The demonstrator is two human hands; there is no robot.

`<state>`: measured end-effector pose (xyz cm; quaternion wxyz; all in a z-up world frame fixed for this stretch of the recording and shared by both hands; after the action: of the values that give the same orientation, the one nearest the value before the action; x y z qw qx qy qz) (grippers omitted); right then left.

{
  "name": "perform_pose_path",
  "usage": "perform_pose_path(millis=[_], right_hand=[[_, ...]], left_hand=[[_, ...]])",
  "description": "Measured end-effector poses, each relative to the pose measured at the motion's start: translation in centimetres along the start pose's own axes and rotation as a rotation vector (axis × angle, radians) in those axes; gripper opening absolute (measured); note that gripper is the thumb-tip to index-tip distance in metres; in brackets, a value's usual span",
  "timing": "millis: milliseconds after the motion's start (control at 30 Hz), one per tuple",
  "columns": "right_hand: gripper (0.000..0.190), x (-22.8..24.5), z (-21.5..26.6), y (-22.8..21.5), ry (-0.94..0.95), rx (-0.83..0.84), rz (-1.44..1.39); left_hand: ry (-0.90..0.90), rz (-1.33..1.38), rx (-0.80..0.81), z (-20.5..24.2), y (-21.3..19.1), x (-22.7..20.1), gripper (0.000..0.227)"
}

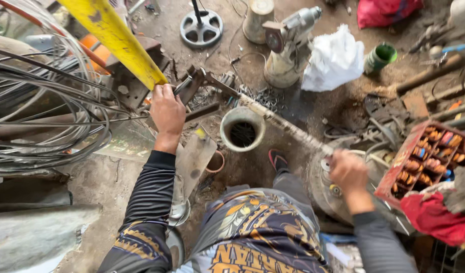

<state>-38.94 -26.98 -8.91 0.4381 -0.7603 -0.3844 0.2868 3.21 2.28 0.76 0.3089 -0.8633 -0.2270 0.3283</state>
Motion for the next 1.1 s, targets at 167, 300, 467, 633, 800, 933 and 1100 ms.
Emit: perform_pose_path(millis=[167,300,467,633,800,933,1100], right_hand=[[0.056,0.0,-17.1,2.6,0.321,-0.061,0.027],[0.031,15.4,-20.7,1.1,0.015,0.324,-1.214],[0.021,24.6,-23.7,-4.2,-0.075,0.394,-1.461],[0.011,23.5,-30.5,-3.0,-0.426,0.233,-0.843],[0.011,23.4,-36.8,0.0,-0.831,0.186,-0.495],[0.019,23.2,-40.6,1.7,-0.995,0.229,-0.501],[0.028,22.2,-41.8,6.1,-0.969,0.206,-0.752]], left_hand=[[-0.193,0.289,-0.259,0.0,-0.1,-0.6,0.020],[-0.699,1.131,-0.064,3.6,2.7,-5.2,0.029],[-0.633,1.298,-0.070,5.7,5.0,-8.8,0.032],[-0.351,0.563,-0.073,2.4,3.8,-6.6,0.033],[-0.348,0.292,-0.262,-2.5,3.1,-3.4,0.024],[-0.215,0.259,-0.245,-4.9,4.2,-3.0,0.021],[-0.367,0.255,-0.131,-5.1,4.8,-2.9,0.020]])
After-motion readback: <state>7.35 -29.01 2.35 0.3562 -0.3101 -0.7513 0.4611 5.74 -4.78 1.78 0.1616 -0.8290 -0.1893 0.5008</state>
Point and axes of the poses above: each hand's wrist, its own z-axis away from the middle knuckle, its own y-axis out of the palm, x = y × z, the point moved 2 cm from there along -z, towards the middle knuckle, and after that the axes turned 7 degrees about z, right-handed, at the moved point
